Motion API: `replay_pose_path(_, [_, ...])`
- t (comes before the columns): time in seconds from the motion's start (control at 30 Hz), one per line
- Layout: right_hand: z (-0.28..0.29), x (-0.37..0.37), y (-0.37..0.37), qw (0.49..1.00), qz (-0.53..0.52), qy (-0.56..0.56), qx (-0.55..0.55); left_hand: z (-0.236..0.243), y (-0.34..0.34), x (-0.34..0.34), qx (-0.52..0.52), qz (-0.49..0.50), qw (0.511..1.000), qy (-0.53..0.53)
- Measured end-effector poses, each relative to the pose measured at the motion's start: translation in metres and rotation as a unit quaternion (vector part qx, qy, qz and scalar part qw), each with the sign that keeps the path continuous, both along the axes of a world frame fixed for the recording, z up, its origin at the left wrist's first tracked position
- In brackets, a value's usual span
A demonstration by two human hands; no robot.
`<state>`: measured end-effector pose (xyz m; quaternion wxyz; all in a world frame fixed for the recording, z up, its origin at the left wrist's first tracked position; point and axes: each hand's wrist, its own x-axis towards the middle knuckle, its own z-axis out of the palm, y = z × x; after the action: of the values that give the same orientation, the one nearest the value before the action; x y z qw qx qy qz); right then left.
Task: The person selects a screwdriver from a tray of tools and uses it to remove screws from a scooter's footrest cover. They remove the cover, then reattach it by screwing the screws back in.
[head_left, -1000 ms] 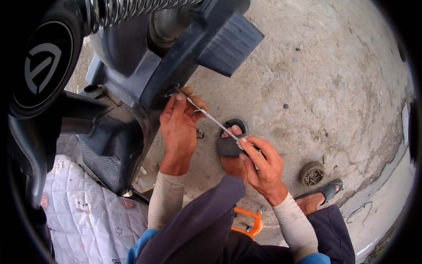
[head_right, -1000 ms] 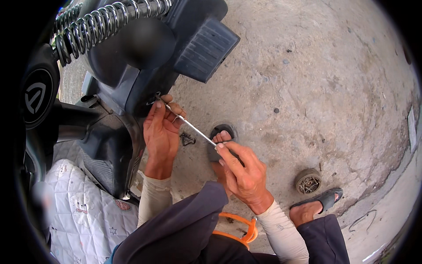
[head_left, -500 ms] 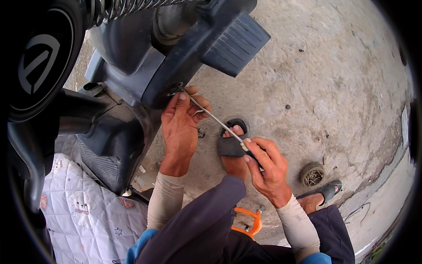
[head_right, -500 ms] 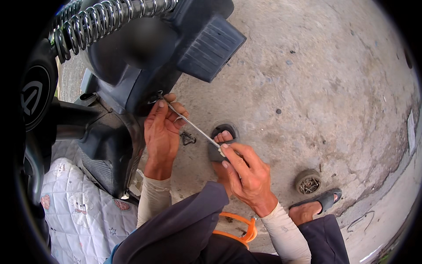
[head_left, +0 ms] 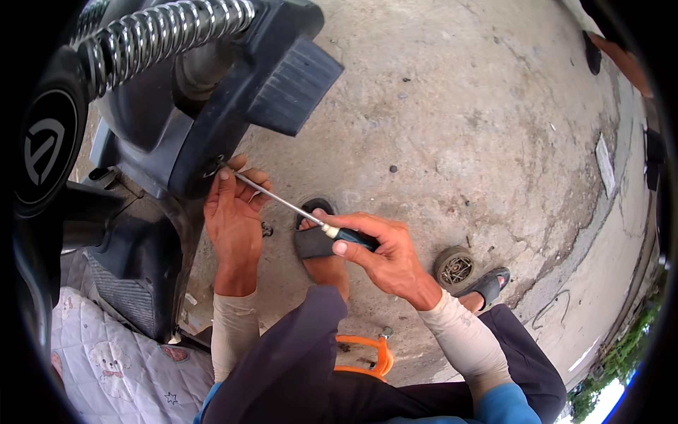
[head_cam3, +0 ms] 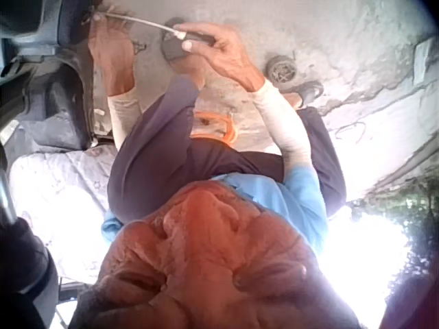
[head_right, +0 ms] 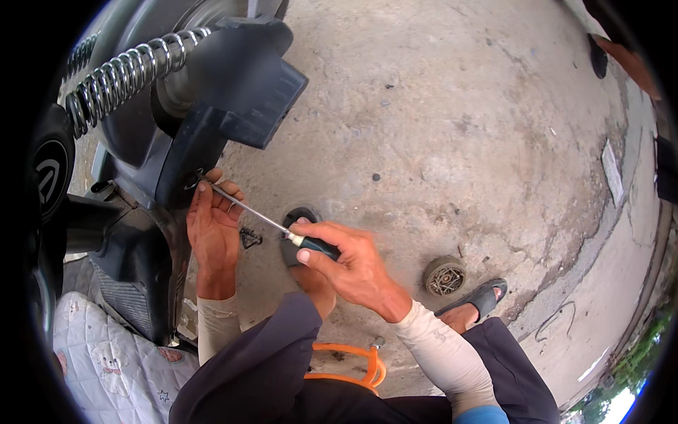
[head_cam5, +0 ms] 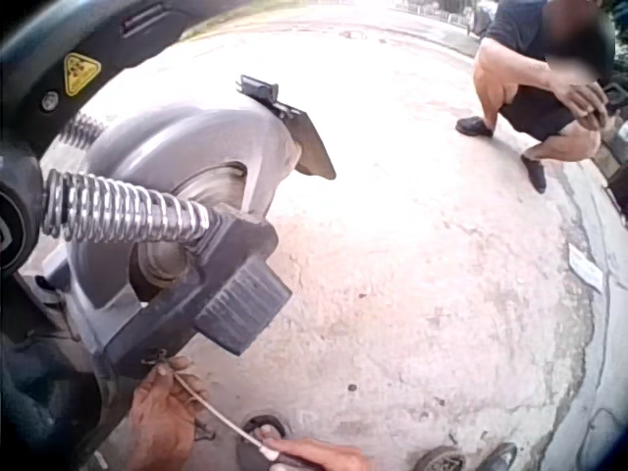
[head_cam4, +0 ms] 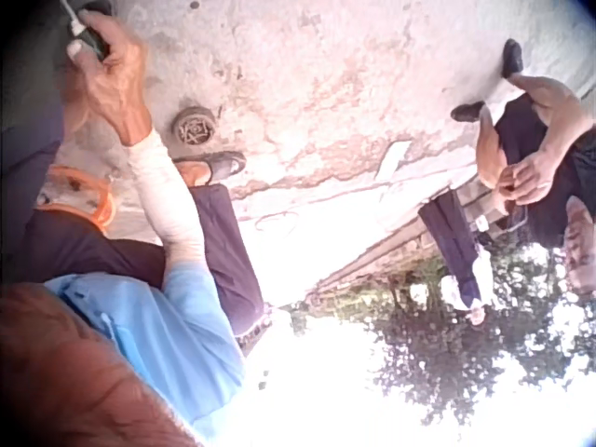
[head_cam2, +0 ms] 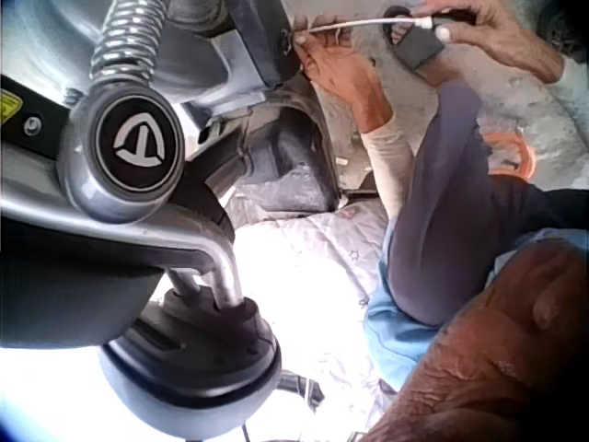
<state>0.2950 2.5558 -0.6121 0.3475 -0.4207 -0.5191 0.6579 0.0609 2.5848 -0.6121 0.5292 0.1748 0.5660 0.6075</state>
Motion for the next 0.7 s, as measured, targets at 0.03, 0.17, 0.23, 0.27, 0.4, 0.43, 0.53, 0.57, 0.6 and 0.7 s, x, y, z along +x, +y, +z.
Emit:
replay_pose_path(0.03, [0.001, 0.004, 0.002, 0.994, 0.011, 0.060, -0.096, -0.002, -0.001, 0.005, 0.002, -0.001, 1.000, -0.005])
replay_pose_path(0.17, [0.019, 0.021, 0.007, 0.999, 0.033, -0.036, 0.020, -0.012, -0.017, 0.028, -0.025, 0.003, 0.999, -0.041])
replay_pose_path(0.23, [0.031, 0.053, 0.011, 0.988, 0.068, -0.119, 0.068, -0.021, -0.035, 0.035, -0.070, -0.018, 0.997, 0.029])
replay_pose_path(0.27, [0.037, 0.072, 0.012, 0.972, 0.107, -0.177, 0.111, -0.027, -0.046, 0.038, -0.066, -0.014, 0.998, 0.019])
replay_pose_path(0.4, [0.089, 0.185, 0.006, 0.929, 0.100, -0.354, 0.046, -0.060, -0.073, 0.067, -0.112, -0.201, 0.962, 0.149])
replay_pose_path(0.43, [0.101, 0.212, 0.002, 0.914, 0.082, -0.391, 0.069, -0.066, -0.069, 0.071, -0.068, -0.285, 0.920, 0.262])
replay_pose_path(0.53, [0.128, 0.253, -0.003, 0.815, 0.057, -0.558, 0.146, -0.067, -0.040, 0.096, 0.036, -0.393, 0.826, 0.403])
replay_pose_path(0.57, [0.121, 0.262, -0.008, 0.814, 0.055, -0.560, 0.144, -0.077, -0.029, 0.105, 0.062, -0.411, 0.809, 0.416])
replay_pose_path(0.6, [0.108, 0.271, -0.011, 0.735, 0.111, -0.658, 0.122, -0.084, -0.017, 0.115, 0.091, -0.427, 0.791, 0.429])
replay_pose_path(0.7, [0.099, 0.275, -0.005, 0.661, 0.151, -0.730, 0.090, -0.093, 0.012, 0.140, 0.120, -0.468, 0.715, 0.506])
